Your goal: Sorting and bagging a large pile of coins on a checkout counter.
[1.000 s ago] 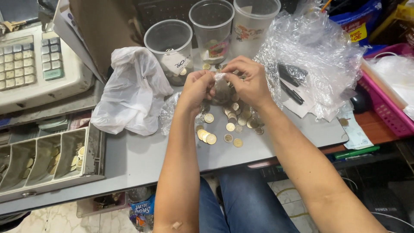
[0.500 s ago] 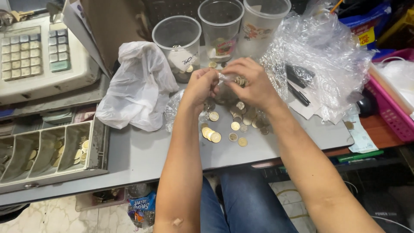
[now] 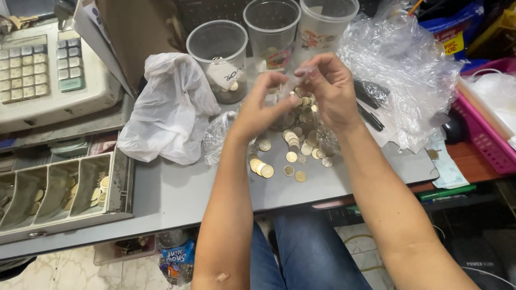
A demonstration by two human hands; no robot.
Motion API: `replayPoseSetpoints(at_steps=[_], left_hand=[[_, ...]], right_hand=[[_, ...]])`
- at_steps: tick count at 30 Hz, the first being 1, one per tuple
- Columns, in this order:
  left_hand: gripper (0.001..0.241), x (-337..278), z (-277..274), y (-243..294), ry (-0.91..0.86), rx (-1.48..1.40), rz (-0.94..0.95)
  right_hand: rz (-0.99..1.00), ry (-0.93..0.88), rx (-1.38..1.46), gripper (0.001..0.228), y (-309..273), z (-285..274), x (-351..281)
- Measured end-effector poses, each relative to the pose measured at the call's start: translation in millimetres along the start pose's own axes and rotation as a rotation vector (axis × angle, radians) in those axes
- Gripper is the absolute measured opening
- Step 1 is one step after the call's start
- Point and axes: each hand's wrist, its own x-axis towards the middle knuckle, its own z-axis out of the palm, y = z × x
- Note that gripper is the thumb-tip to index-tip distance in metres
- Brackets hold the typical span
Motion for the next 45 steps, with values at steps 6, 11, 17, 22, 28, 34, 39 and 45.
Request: replayPoseSetpoints(at_steps=[6, 11, 17, 22, 28, 34, 39, 45], left_hand=[[0.008, 7.2, -1.2, -8.0, -0.211, 0.249, -0.195], [0.014, 3.8, -10.1, 11.4, -0.078, -0.283, -0.312], [0.018, 9.8, -20.6, 10.6, 0.221, -0.636, -0.612], [0.014, 10.9, -18.2, -5.5, 0.428, -0.521, -0.557], [0.026, 8.8, 3.1, -12.2, 0.196, 0.149, -0.01], [0.041, 2.7, 3.7, -8.2, 0.054, 0.321, -0.017], [0.043, 2.6, 0.3, -9.0, 0.102, 0.307, -0.086], [0.024, 9.2, 1.9, -19.3, 0.182, 0.282, -0.074]], right_hand=[[-0.036, 0.032, 0.435, 0.014, -20.6, -31.5, 3.1], [-0.105, 0.178, 0.627, 0.016, -11.1, -74.2, 8.4], [-0.025, 0.23, 0.743, 0.02, -7.6, -64.7, 5.7], [0.118, 0.053, 0.242, 0.029, -20.1, -34.1, 3.8], [0.297, -0.036, -0.354, 0.047, 7.8, -14.9, 2.6], [0.276, -0.104, -0.434, 0.012, 32.0, -24.6, 2.5], [0.017, -0.012, -0.618, 0.009, 14.1, -17.2, 3.3], [-0.117, 0.068, -0.606, 0.014, 24.2, -31.0, 6.1]])
